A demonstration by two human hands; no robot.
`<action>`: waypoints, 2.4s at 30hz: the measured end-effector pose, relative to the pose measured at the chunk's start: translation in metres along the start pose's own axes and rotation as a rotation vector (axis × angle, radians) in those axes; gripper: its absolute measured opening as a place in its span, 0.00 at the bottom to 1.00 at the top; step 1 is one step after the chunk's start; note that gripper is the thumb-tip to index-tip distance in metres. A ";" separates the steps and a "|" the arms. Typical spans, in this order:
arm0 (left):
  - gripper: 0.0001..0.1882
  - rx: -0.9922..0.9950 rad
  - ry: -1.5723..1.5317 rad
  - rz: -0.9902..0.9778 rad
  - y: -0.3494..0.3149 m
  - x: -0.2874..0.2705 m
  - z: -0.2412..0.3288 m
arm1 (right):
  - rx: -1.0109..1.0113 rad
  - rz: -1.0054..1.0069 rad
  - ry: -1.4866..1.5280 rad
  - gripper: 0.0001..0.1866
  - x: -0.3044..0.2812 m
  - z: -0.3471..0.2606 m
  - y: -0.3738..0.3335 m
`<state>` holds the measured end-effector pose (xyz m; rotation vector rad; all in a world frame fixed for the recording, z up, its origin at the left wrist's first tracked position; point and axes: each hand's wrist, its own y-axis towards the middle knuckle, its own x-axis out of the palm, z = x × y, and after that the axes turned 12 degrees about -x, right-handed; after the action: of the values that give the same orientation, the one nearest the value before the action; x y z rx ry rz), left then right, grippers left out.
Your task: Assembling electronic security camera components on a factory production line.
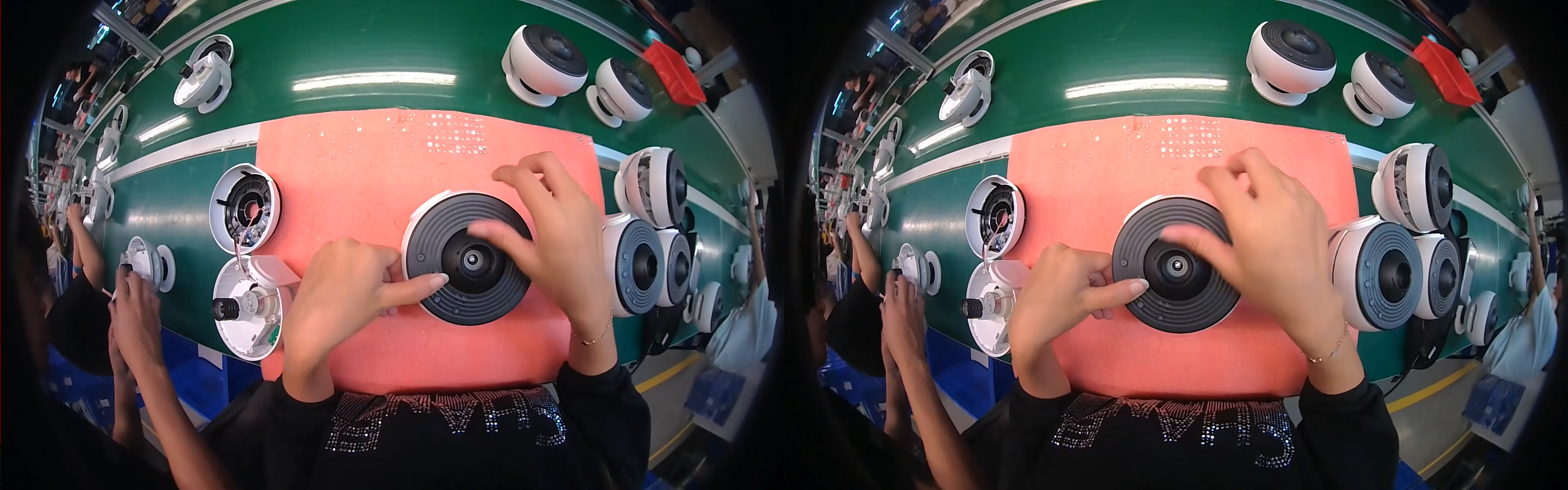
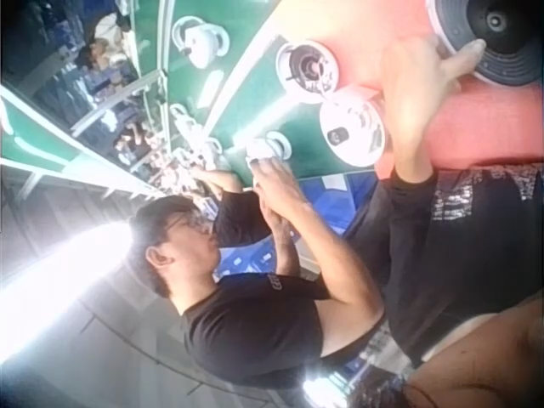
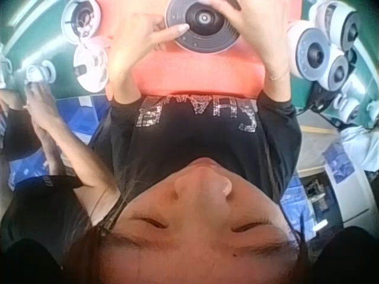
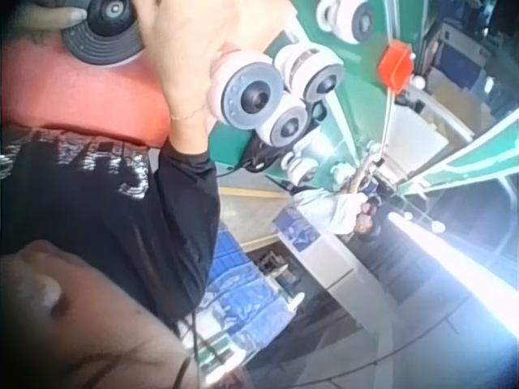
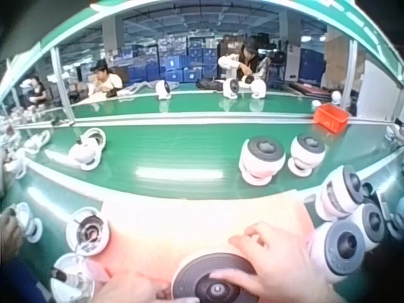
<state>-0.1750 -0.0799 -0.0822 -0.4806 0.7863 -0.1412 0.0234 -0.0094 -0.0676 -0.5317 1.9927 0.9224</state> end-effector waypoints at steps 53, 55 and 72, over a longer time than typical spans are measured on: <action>0.32 0.692 -1.807 0.229 0.026 0.006 0.107 | -0.036 0.451 0.956 0.49 -0.062 -0.028 0.033; 0.31 0.636 -1.754 0.302 0.034 0.002 0.114 | 0.018 0.480 1.070 0.49 -0.061 -0.019 0.038; 0.43 0.125 -1.229 0.140 0.172 -0.009 0.159 | 0.782 0.627 1.520 0.43 -0.004 0.119 0.101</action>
<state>-0.0782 0.1326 -0.0604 -0.3045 -0.3947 0.2316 0.0220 0.1466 -0.0669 -0.0476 3.7250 -0.2657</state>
